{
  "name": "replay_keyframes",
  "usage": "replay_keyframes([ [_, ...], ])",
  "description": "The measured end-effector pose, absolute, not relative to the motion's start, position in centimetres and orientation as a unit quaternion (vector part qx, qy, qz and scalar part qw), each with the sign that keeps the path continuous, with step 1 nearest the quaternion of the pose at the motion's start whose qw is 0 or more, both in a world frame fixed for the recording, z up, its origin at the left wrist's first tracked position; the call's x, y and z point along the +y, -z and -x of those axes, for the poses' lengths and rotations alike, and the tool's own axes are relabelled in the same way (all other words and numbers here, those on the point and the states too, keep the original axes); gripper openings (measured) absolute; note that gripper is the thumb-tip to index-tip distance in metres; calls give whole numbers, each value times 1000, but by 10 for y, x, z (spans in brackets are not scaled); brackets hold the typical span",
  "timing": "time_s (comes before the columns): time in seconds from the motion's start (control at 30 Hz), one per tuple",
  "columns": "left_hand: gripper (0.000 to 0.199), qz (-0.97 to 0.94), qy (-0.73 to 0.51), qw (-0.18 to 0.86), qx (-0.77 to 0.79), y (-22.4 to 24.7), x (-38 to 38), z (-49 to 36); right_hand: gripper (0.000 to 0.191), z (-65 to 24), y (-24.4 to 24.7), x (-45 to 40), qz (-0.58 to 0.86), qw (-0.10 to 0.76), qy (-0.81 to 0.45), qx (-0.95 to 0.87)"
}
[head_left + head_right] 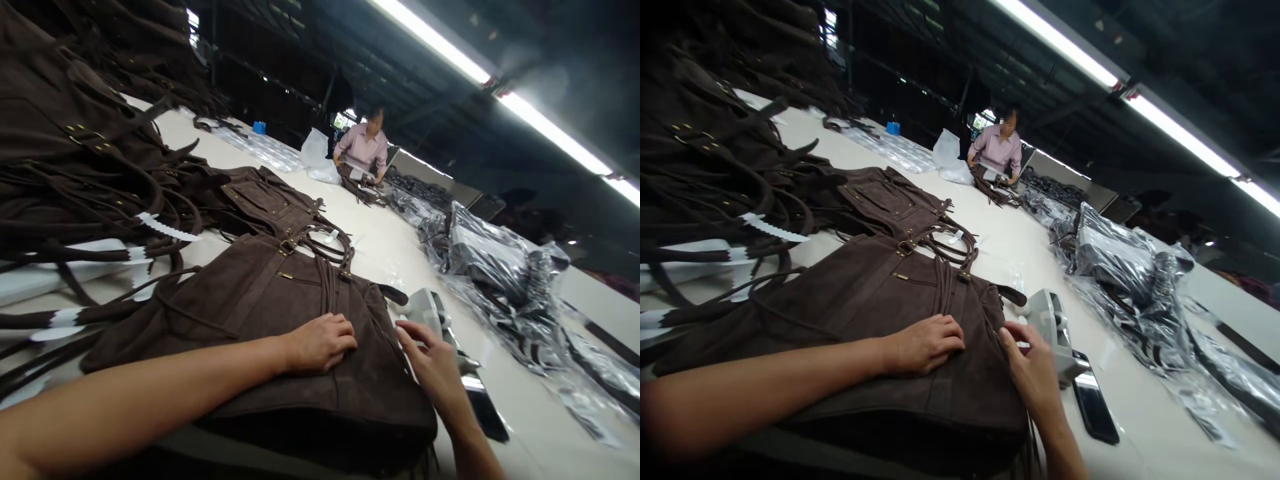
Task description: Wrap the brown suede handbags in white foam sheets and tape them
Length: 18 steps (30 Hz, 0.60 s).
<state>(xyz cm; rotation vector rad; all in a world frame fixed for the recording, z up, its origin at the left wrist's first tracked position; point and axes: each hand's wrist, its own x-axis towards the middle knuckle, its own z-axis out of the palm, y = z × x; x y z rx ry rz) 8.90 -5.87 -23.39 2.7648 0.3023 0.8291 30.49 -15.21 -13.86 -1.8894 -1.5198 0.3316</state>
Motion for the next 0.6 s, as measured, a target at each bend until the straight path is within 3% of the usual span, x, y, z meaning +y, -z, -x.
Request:
replay_keyframes([
  [0.13,20,-953,-263,110,100,236,-63,-91,44,-321,177,-117,802,42,-117,-584],
  [0.23,22,-955,-252,125,96,232,-66,-91,41,-314,179,-104,799,-67,-86,-591],
  [0.4,28,-933,-270,201,127,222,-76,-85,24,-299,171,-98,781,-128,-85,-605],
  [0.6,36,-932,-253,233,114,217,-90,-79,24,-288,176,-104,793,-74,-102,-596],
])
